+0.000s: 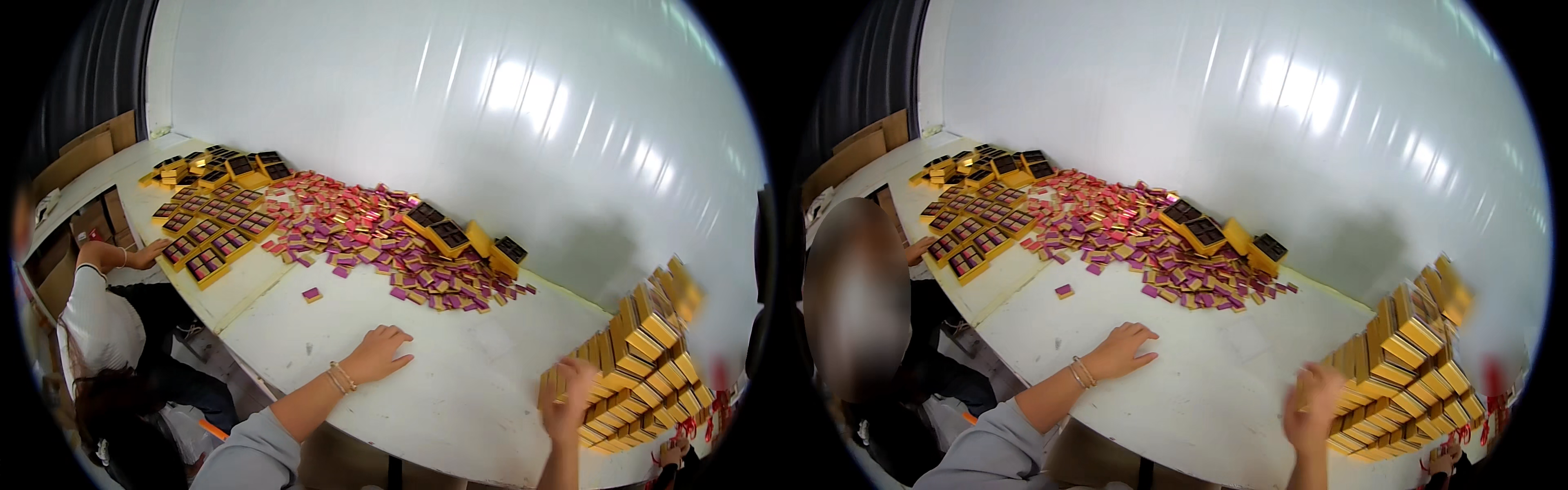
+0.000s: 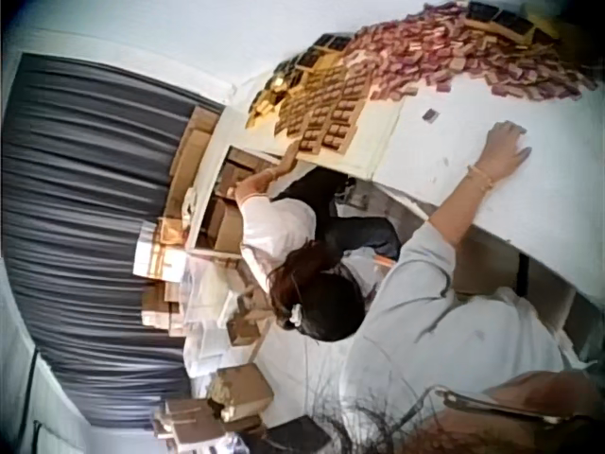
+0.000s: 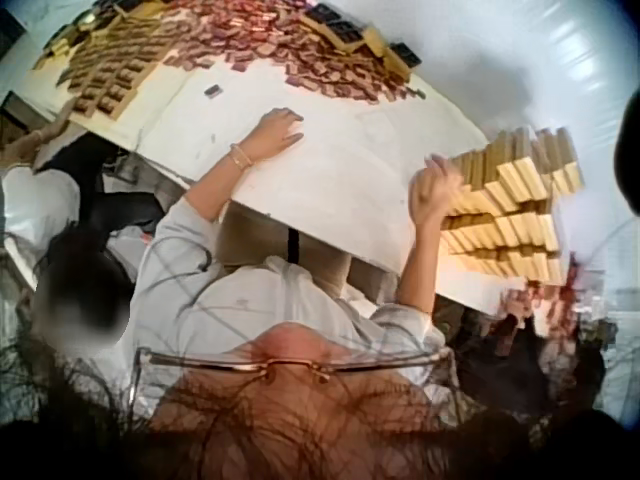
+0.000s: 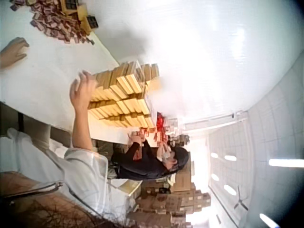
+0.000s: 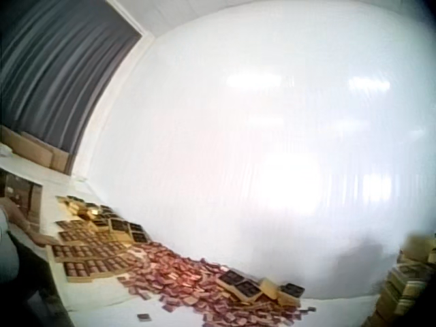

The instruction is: The person assembles cosmetic compacts by placing small pink and yellow rectangular inserts into black trays. They pick up the inserts from a large pile on the table, place them into the tray slots, and then cover the trays with clear plastic lids. The finished compacts are stacked in a pile on the right side of the table.

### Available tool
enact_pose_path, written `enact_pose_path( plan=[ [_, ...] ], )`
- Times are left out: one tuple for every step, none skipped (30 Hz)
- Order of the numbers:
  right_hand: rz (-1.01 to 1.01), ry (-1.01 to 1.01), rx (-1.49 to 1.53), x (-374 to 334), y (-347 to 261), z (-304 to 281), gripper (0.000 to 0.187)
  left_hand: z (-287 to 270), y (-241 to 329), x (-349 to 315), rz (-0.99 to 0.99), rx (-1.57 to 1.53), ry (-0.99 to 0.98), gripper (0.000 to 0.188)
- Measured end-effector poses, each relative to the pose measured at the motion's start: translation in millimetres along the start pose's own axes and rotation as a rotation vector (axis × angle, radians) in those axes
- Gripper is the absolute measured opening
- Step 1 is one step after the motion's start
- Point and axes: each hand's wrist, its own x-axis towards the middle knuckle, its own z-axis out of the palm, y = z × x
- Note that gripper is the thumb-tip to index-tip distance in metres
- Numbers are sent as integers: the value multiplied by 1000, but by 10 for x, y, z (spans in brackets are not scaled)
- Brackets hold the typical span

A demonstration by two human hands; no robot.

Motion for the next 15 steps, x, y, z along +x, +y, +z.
enact_pose_path(
  plan=[
    [-1, -122, 106, 113, -145, 375, 40, -58, -16, 43, -25, 38, -6, 36],
    [10, -221, 194, 178, -169, 715, 41, -76, -33, 86, -42, 70, -11, 35],
    [41, -294, 270, 193, -90, 1059, 43, -67, -41, 162, -47, 93, -20, 35],
    [58, -317, 312, 230, -48, 1359, 44, -55, -45, 254, -51, 123, -26, 34],
    [87, -331, 345, 295, 10, 1638, 45, -30, -58, 345, -38, 144, -17, 34],
    [97, -342, 352, 398, 59, 1884, 45, -4, -78, 430, -27, 166, -7, 33],
    [106, -351, 358, 501, 108, 2123, 45, 57, -106, 501, 0, 178, 18, 32],
    [123, -345, 341, 619, 156, 2310, 45, 123, -123, 544, 36, 181, 59, 31],
    [141, -340, 325, 736, 203, 2497, 45, 188, -139, 584, 70, 186, 99, 30],
    [143, -341, 307, 866, 208, 2741, 46, 252, -208, 550, 91, 194, 158, 29],
    [131, -324, 263, 978, 281, 2916, 47, 268, -240, 596, 134, 188, 204, 28],
    [117, -307, 229, 1098, 330, 3111, 48, 265, -276, 627, 170, 193, 250, 27],
    [85, -281, 178, 1178, 426, 3271, 50, 220, -242, 647, 214, 187, 283, 27],
    [47, -261, 117, 1283, 438, 3390, 51, 194, -262, 658, 236, 190, 314, 27],
    [11, -237, 53, 1395, 450, 3501, 52, 169, -280, 677, 259, 193, 346, 27]
  ],
)
